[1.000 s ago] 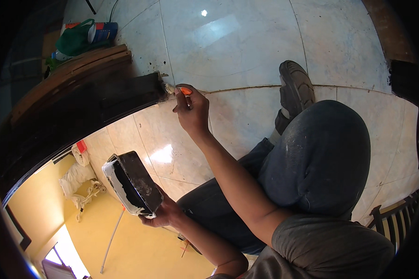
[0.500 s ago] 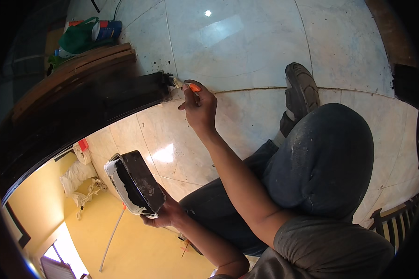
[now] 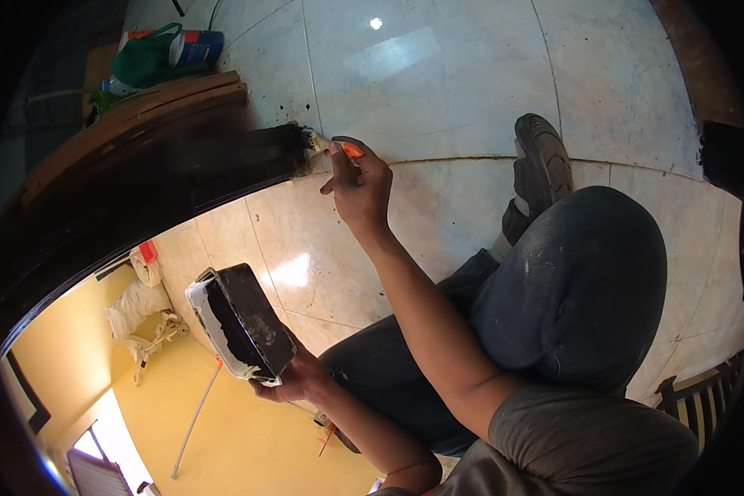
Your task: The person paints the edges of a door frame using black paint and a brush. They dip the brush into a container of paint and apply it to the wooden frame while sitting on the floor.
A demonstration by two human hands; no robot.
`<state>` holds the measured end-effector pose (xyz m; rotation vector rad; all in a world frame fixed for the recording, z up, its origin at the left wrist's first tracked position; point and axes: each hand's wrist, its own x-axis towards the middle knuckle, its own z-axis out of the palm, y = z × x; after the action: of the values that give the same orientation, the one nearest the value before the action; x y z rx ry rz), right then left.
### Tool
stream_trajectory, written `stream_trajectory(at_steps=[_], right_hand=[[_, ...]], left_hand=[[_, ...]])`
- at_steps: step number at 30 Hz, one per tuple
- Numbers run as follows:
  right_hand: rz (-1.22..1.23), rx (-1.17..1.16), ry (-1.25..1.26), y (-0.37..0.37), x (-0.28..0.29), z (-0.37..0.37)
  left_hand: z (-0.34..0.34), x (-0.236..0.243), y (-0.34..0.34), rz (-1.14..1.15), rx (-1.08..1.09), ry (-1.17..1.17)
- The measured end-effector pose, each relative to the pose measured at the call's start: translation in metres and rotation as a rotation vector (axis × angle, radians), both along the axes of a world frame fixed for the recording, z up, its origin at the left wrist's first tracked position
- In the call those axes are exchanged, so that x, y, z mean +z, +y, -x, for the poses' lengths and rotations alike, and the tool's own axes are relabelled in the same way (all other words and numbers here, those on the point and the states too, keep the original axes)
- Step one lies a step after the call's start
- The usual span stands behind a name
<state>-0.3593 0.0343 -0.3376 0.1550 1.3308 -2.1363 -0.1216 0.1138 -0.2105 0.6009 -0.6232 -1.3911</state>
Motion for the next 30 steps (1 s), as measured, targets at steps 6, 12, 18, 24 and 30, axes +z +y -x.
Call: stream_trajectory(at_steps=[6,12,18,24,30], right_hand=[[-0.004,0.038,0.001,-0.001,-0.006,-0.002],[-0.039,0.076,-0.03,0.003,0.003,0.003],[-0.044,0.055,0.003,0.003,-0.003,0.0],[-0.058,0.067,-0.038,0.005,0.001,-0.002],[-0.04,0.034,0.02,0.003,-0.007,-0.006]], left_hand=[[0.001,0.002,0.001,-0.012,-0.006,-0.005],[-0.001,0.002,0.001,-0.012,-0.003,-0.008],[-0.003,0.001,0.001,0.002,-0.031,-0.009],[0.0,0.003,0.002,-0.01,0.003,0.007],[-0.002,0.002,0.001,0.005,-0.005,0.002]])
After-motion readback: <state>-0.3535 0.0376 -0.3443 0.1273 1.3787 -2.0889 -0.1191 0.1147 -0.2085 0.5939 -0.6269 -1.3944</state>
